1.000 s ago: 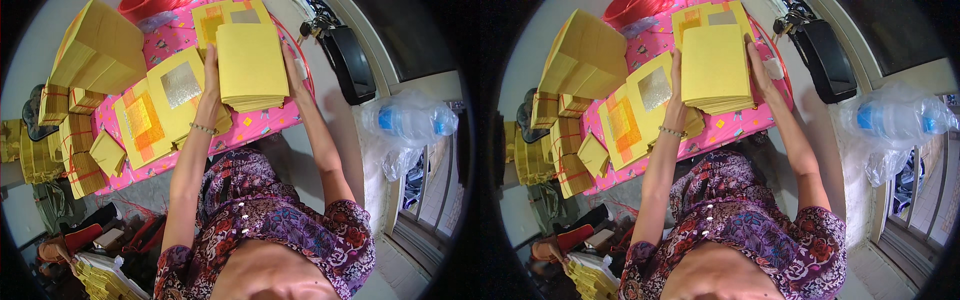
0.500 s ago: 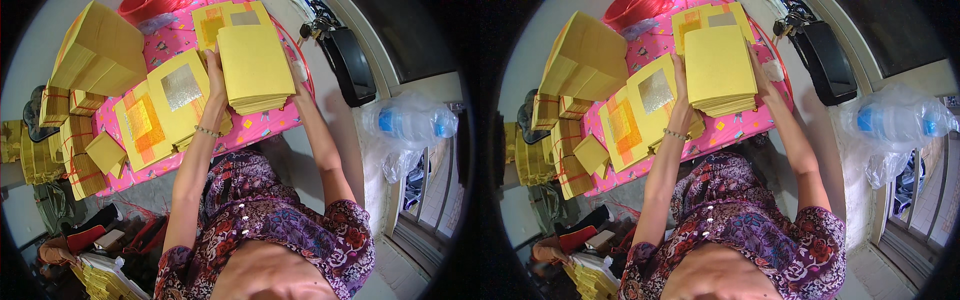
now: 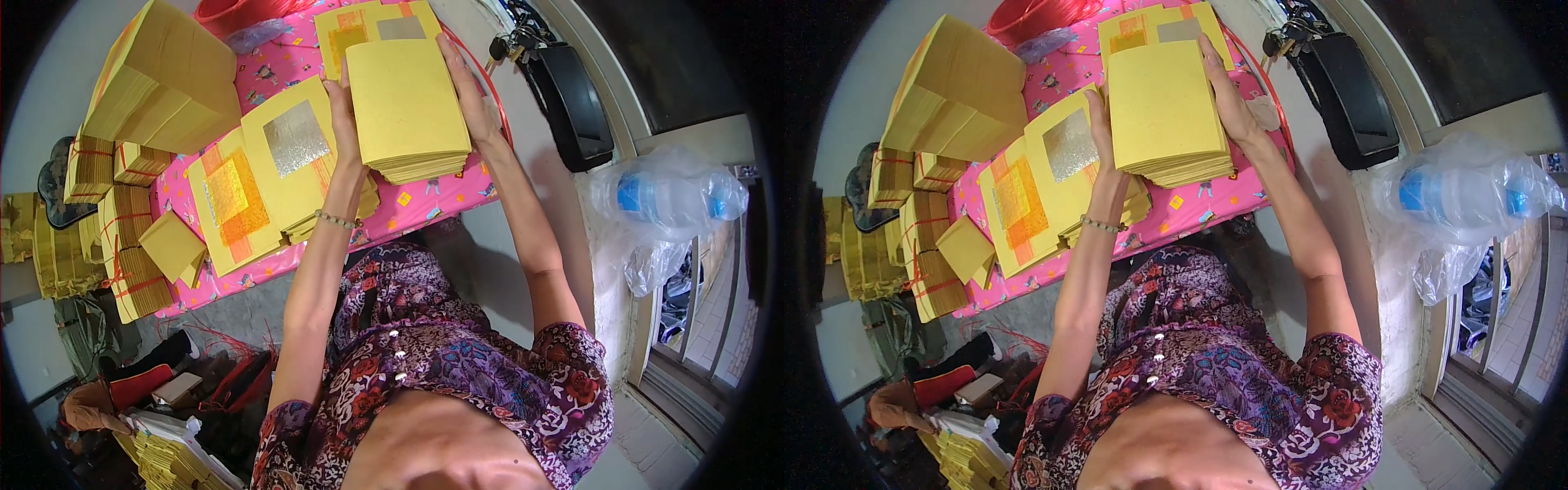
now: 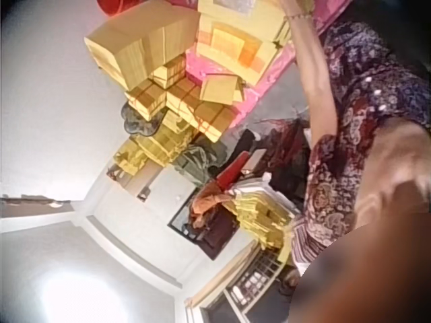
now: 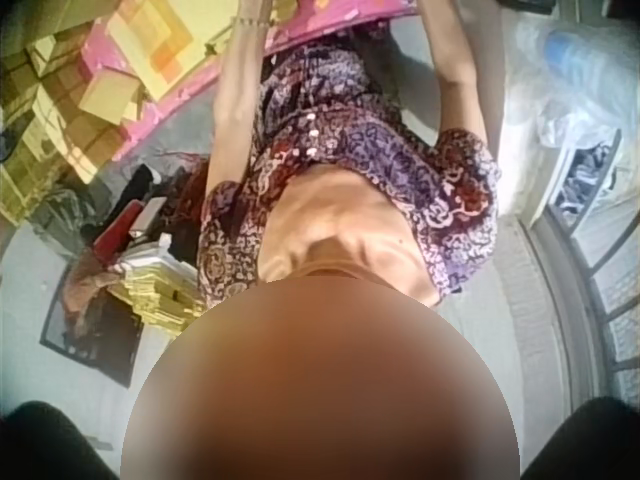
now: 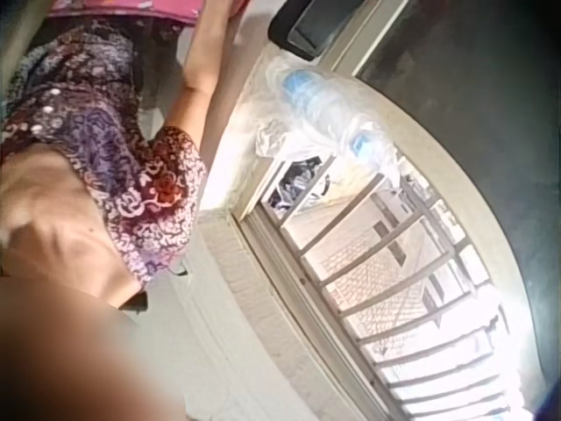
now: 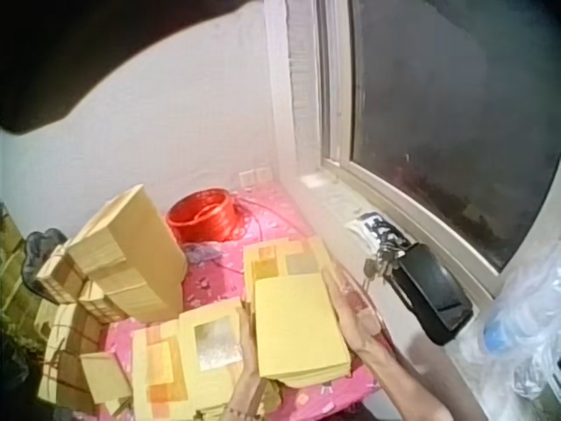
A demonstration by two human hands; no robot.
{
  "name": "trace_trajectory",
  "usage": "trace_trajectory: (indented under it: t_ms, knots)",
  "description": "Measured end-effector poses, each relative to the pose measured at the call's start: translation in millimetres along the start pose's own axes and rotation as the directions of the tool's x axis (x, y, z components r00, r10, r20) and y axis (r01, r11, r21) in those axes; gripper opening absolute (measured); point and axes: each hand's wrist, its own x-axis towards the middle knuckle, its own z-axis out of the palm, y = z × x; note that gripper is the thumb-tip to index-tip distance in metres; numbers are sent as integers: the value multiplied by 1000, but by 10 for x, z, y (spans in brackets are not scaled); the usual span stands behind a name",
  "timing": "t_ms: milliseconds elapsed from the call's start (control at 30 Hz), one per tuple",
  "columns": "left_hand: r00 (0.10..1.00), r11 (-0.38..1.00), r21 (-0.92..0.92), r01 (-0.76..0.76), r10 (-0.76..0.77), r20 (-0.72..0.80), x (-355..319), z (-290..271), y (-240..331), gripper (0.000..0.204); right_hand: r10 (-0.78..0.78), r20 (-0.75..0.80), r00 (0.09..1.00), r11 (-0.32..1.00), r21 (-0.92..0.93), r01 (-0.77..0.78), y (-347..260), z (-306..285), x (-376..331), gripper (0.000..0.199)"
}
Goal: Bundling and tying stacks of Joss paper with red string.
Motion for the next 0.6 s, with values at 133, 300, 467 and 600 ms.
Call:
trace_trajectory:
  t_ms: [133, 300, 467, 600]
  knots:
    - [1000, 1000, 30, -4, 4, 0, -1, 71, -29, 68, 13, -2, 1000, 1000, -24, -13, -12, -91, -11, 61]
    - [989, 994, 75, 74, -83, 124, -4, 46, 57, 65, 48, -13, 999, 996, 71, -47, 97, -175, 2, 62]
    - [989, 992, 65, 109, -114, 94, -9, 42, 77, 69, 55, 61, 997, 977, -211, -41, -47, -267, -40, 85]
    - [991, 991, 88, 105, -112, 80, -12, 67, 75, 71, -9, 139, 990, 925, -375, 61, -95, -259, -57, 87]
